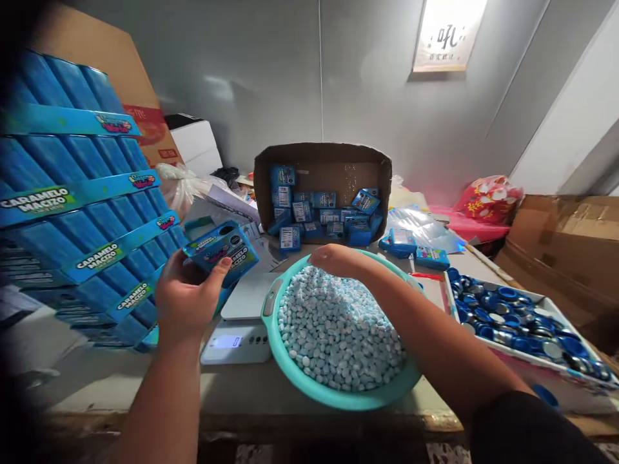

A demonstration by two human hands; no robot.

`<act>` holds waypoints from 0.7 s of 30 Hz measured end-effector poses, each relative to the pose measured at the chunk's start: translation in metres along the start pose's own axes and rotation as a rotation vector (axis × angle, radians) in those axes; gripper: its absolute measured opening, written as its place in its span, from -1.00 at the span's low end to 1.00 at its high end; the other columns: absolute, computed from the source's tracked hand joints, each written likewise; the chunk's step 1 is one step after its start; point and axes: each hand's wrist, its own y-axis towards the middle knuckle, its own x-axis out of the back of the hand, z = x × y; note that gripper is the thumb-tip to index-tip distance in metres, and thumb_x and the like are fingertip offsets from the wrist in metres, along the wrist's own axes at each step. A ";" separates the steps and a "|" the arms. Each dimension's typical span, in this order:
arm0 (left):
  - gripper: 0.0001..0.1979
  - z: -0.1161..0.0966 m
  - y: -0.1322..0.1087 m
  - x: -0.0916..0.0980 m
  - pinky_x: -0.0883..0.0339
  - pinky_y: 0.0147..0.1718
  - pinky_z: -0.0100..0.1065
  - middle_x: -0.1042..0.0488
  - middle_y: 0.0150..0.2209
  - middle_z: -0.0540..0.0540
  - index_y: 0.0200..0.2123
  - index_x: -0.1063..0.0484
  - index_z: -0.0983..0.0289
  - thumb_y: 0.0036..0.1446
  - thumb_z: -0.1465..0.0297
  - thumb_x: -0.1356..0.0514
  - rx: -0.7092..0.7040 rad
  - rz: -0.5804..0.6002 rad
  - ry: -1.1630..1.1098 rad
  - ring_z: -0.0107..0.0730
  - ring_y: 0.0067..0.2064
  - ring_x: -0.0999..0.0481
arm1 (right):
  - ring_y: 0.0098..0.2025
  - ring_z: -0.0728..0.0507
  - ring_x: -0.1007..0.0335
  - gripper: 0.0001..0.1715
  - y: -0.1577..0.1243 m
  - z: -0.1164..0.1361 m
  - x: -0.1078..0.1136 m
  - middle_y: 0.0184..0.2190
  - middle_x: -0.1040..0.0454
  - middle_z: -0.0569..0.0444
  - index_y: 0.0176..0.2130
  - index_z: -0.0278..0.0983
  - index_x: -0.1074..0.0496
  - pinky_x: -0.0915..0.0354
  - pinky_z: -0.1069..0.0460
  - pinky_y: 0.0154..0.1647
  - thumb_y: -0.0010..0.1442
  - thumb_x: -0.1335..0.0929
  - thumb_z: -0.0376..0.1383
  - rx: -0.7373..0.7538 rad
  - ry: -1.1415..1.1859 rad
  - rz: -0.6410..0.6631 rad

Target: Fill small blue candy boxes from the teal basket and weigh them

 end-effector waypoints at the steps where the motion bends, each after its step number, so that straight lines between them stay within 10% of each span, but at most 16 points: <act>1: -0.58 0.012 0.002 0.006 -0.51 -0.02 -0.14 -0.60 -0.12 0.15 -0.07 -0.40 0.24 0.05 0.17 -0.32 0.029 0.003 0.021 -0.21 -0.12 -0.63 | -0.12 -0.21 -0.49 -0.74 -0.002 0.003 -0.003 -0.17 -0.60 -0.03 -0.21 -0.27 -0.63 -0.31 -0.06 0.00 0.16 -0.43 -0.17 0.023 -0.010 0.056; 7: -0.45 0.077 -0.018 0.015 -0.45 0.07 -0.03 -0.55 -0.05 0.25 0.02 -0.31 0.25 0.01 0.15 -0.34 0.208 0.211 0.189 -0.11 -0.03 -0.60 | -0.02 -0.26 -0.43 -0.41 -0.012 0.016 -0.011 0.10 -0.43 -0.12 0.09 -0.23 -0.49 -0.29 -0.05 -0.03 0.08 -0.50 -0.14 0.059 -0.374 0.271; 11: -0.24 0.088 -0.026 0.016 -0.36 0.16 -0.02 -0.48 0.06 0.31 0.20 -0.15 0.24 -0.01 0.17 -0.37 0.213 0.332 0.119 -0.12 0.08 -0.55 | -0.19 -0.17 -0.46 -0.53 -0.011 0.020 -0.012 -0.09 -0.54 -0.08 0.01 -0.30 -0.51 -0.26 0.03 -0.26 0.11 -0.48 -0.22 0.026 -0.458 0.292; 21: -0.41 0.091 -0.019 0.035 -0.40 0.10 -0.15 -0.47 0.06 0.33 0.18 -0.22 0.31 0.29 -0.01 0.04 0.151 -0.034 0.004 -0.21 0.12 -0.50 | -0.41 -0.05 -0.37 -0.79 -0.009 0.017 -0.013 -0.37 -0.59 0.03 -0.24 -0.27 -0.62 -0.16 0.05 -0.38 0.04 -0.49 -0.41 -0.028 -0.435 0.222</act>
